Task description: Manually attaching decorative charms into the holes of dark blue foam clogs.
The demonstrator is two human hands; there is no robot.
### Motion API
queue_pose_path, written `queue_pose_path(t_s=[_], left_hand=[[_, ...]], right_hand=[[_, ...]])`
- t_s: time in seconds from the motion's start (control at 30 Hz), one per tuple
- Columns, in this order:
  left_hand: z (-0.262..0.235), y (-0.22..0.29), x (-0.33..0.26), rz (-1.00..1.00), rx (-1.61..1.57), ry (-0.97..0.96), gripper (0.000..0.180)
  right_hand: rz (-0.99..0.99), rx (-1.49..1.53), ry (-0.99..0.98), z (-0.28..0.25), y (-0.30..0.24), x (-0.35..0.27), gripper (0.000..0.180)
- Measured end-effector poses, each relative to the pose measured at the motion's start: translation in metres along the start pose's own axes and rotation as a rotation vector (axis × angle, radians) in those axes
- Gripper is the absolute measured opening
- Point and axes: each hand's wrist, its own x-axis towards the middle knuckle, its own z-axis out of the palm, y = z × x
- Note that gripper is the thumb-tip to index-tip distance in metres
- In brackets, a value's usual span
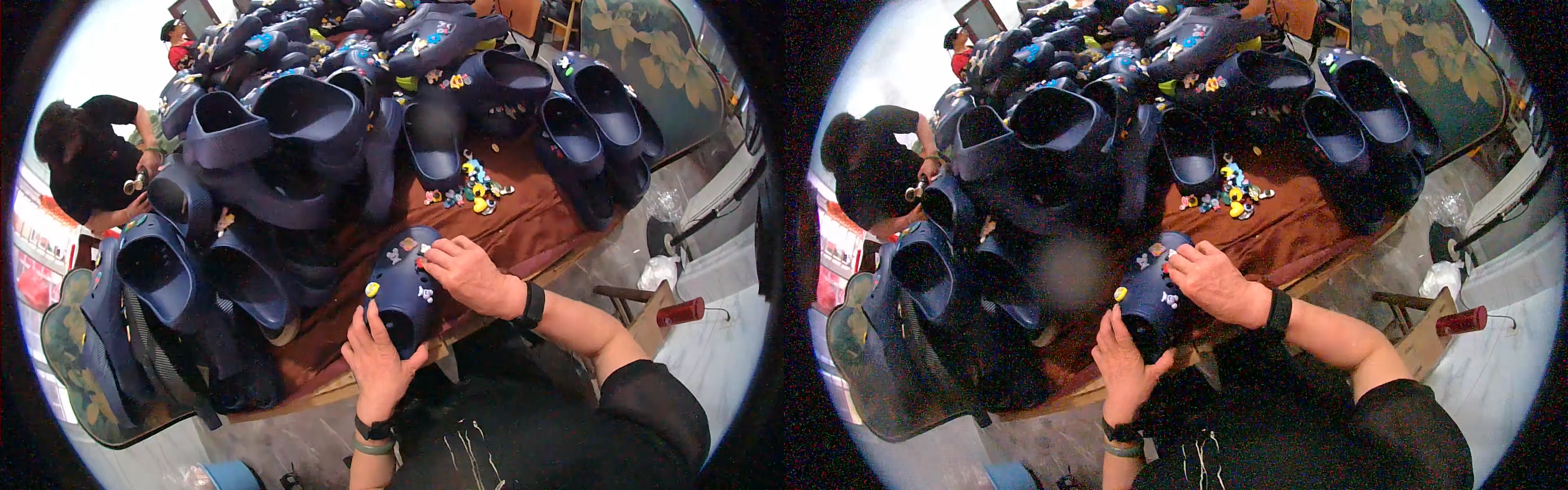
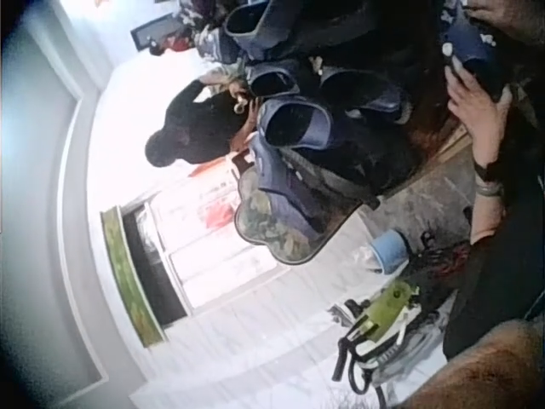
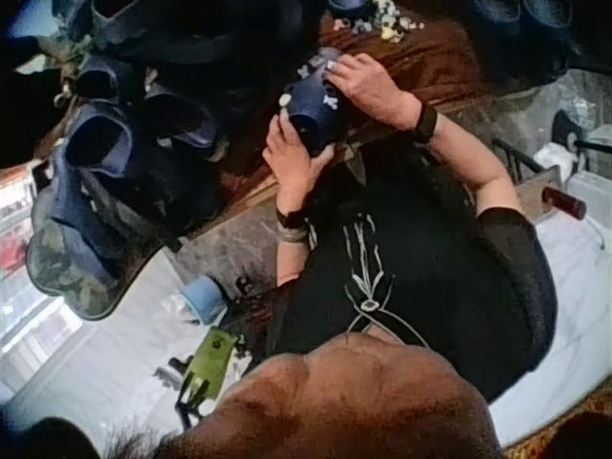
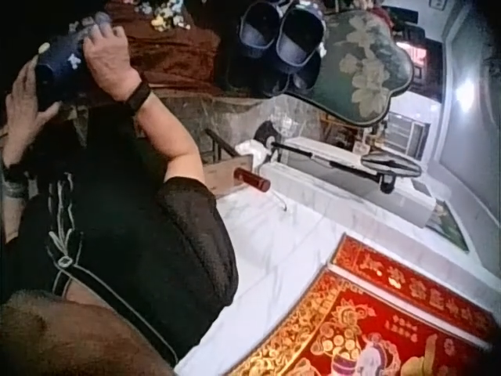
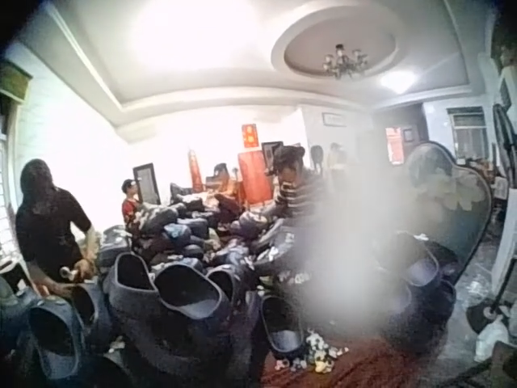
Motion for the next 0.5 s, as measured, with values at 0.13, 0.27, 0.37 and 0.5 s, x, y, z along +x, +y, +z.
queue_pose_path(t_s=[0.13,0.27,0.37,0.5], left_hand=[[-0.003,0.002,-0.003,-0.005,0.014,-0.021,0.113],[-0.004,0.002,-0.002,0.008,0.004,-0.006,0.113],[-0.004,0.002,0.0,0.047,-0.044,0.039,0.109],[-0.004,0.0,0.0,0.049,-0.037,0.033,0.108]], right_hand=[[-0.032,-0.021,-0.066,0.0,-0.003,-0.003,0.031],[0.027,0.08,-0.054,-0.003,-0.009,-0.01,0.043],[0.057,0.083,-0.095,0.004,-0.013,-0.011,0.048],[0.085,0.126,-0.175,0.001,-0.011,-0.003,0.05]])
